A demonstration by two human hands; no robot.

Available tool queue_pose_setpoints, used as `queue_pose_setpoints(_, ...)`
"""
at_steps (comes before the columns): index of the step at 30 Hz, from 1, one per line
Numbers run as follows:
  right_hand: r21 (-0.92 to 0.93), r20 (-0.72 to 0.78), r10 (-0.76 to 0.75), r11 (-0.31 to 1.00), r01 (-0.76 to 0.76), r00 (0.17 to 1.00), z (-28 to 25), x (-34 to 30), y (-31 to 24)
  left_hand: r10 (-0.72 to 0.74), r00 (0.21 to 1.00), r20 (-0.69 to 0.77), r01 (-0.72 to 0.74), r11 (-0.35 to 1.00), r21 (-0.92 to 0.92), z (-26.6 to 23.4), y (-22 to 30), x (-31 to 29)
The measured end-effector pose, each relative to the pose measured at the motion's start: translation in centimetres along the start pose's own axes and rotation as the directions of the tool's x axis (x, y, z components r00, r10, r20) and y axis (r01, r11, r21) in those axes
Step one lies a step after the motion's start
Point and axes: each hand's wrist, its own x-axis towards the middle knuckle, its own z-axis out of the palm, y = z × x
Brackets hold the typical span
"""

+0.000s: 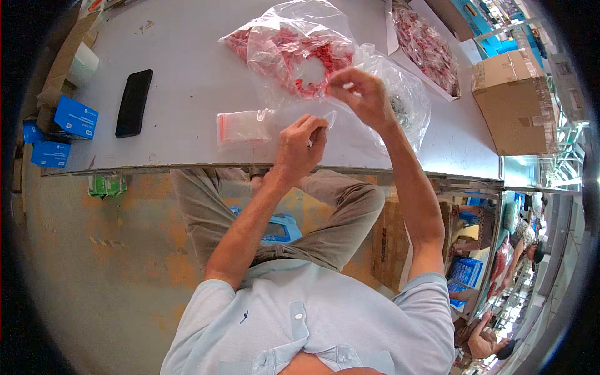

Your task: Packaging small metal components into individual plastic bags.

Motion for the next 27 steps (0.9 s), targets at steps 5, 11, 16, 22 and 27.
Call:
queue_pose_setpoints(5,0.045,-0.003,-0.016,0.999,0.016,1.0,-0.6,-4.2,-0.4,0.024,1.0,-0.017,-0.023,0.999,0.044,0.3,0.1,-0.1)
queue_pose_setpoints(11,-0.189,0.069,-0.151,0.969,0.161,0.986,-0.5,-4.6,-0.8,0.056,0.998,-0.017,-0.055,0.998,0.043,0.6,0.1,-0.1)
queue_pose_setpoints(16,-0.171,0.011,-0.215,0.962,0.213,0.977,-1.0,-3.7,-1.3,0.033,0.999,-0.008,-0.033,0.999,0.041,0.4,-0.2,-0.4)
queue_pose_setpoints(22,-0.274,0.039,-0.147,0.95,0.152,0.988,1.2,2.3,0.1,0.024,1.0,0.019,-0.025,0.998,0.059,0.1,-0.2,-0.4)
queue_pose_setpoints(27,-0.47,0.317,-0.166,0.828,0.306,0.934,4.2,6.5,3.7,0.059,0.998,-0.027,-0.058,0.997,0.052,0.6,0.4,-0.2)
